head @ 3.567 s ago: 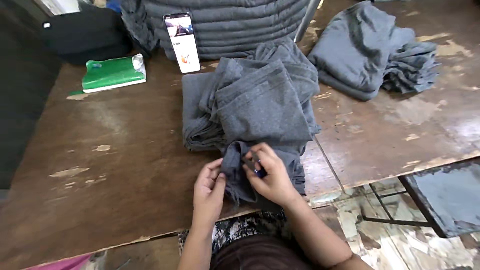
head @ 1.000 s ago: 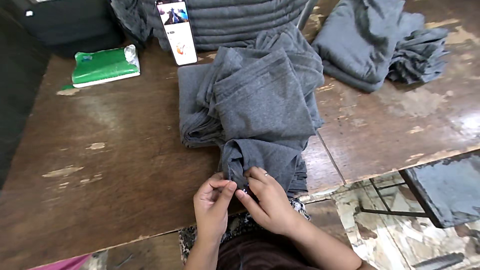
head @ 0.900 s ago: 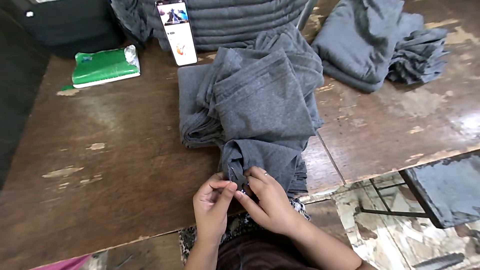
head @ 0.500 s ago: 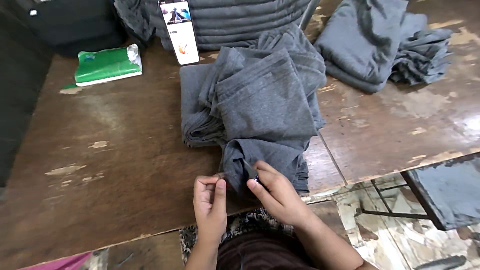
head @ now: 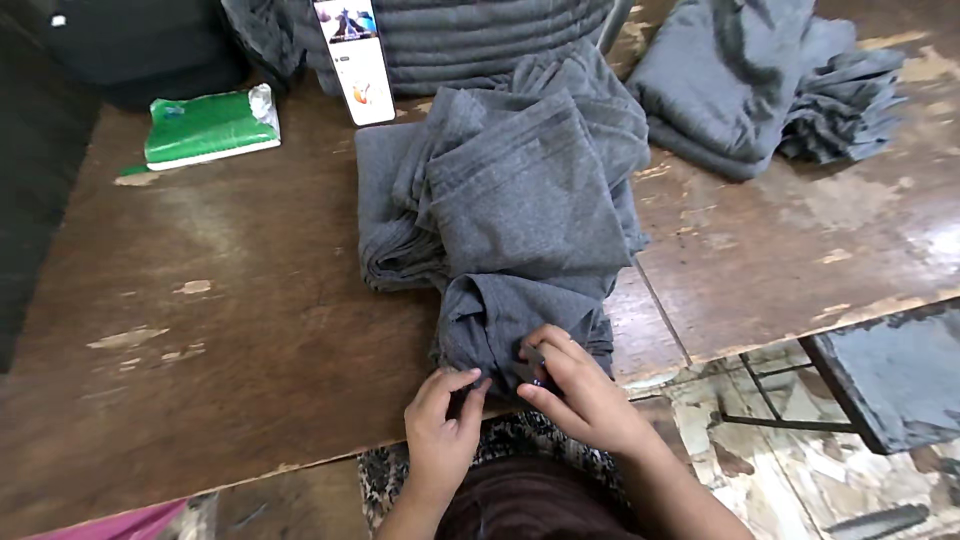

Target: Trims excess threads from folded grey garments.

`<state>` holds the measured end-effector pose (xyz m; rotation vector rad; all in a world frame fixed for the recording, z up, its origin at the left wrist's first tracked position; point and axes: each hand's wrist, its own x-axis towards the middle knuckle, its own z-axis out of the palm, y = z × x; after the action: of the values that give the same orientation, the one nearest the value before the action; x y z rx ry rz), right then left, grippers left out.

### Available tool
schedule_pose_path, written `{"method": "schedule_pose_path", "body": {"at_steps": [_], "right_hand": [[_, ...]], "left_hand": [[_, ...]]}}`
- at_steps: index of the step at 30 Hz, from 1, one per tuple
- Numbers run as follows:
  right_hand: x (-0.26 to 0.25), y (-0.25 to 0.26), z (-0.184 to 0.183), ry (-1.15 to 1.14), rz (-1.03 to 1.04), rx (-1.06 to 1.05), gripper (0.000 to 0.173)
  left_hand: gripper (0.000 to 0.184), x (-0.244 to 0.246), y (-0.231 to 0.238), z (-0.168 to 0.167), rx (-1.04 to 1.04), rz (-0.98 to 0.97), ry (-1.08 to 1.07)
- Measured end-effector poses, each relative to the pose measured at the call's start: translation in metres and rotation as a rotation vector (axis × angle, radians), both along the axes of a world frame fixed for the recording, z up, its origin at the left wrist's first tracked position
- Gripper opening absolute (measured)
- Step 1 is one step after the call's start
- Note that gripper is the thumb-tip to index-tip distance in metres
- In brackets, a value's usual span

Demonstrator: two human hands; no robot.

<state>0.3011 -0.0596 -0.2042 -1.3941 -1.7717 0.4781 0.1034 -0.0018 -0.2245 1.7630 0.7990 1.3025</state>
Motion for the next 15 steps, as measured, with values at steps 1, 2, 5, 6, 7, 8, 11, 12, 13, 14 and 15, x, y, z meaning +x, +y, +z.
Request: {"method": "schedule_pose_path", "body": {"at_steps": [1, 2, 5, 6, 7, 8, 11, 12, 13, 14, 15], "right_hand": [[-0.001, -0.001, 0.000, -0.046, 0.010, -0.004, 0.045], [-0.001, -0.001, 0.000, -0.089, 0.017, -0.005, 0.045], [-0.003, -0.003, -0.001, -0.198, 0.013, -0.006, 0.042], [-0.005, -0.003, -0.002, -0.226, 0.002, -0.006, 0.041], [-0.007, -0.004, -0.002, -0.250, -0.011, -0.006, 0.041], [-0.009, -0.003, -0.001, -0.268, -0.026, -0.007, 0.042], [-0.013, -0.001, 0.001, -0.281, -0.044, -0.012, 0.045], [-0.014, 0.001, 0.003, -0.255, -0.032, -0.007, 0.046], [-0.013, 0.004, 0.005, -0.208, -0.018, -0.002, 0.047], [-0.012, 0.007, 0.008, -0.146, -0.006, -0.001, 0.046], [-0.010, 0.012, 0.013, -0.086, -0.008, 0.007, 0.046]], "left_hand": [[0.010, 0.001, 0.000, 0.002, -0.037, -0.021, -0.047], [0.008, 0.001, 0.000, 0.004, -0.082, -0.038, -0.095], [0.003, 0.002, -0.001, 0.011, -0.217, -0.092, -0.202], [0.002, 0.001, -0.001, 0.012, -0.249, -0.117, -0.221], [0.001, -0.001, -0.001, 0.013, -0.265, -0.141, -0.232], [0.003, -0.002, -0.001, 0.014, -0.269, -0.163, -0.243], [0.004, -0.004, 0.000, 0.015, -0.265, -0.155, -0.249], [0.003, -0.004, 0.001, 0.016, -0.273, -0.122, -0.241], [0.002, -0.003, 0.003, 0.017, -0.302, -0.086, -0.244], [0.007, -0.002, 0.007, 0.018, -0.353, -0.064, -0.258], [0.020, -0.001, 0.011, 0.021, -0.406, -0.058, -0.275]]}}
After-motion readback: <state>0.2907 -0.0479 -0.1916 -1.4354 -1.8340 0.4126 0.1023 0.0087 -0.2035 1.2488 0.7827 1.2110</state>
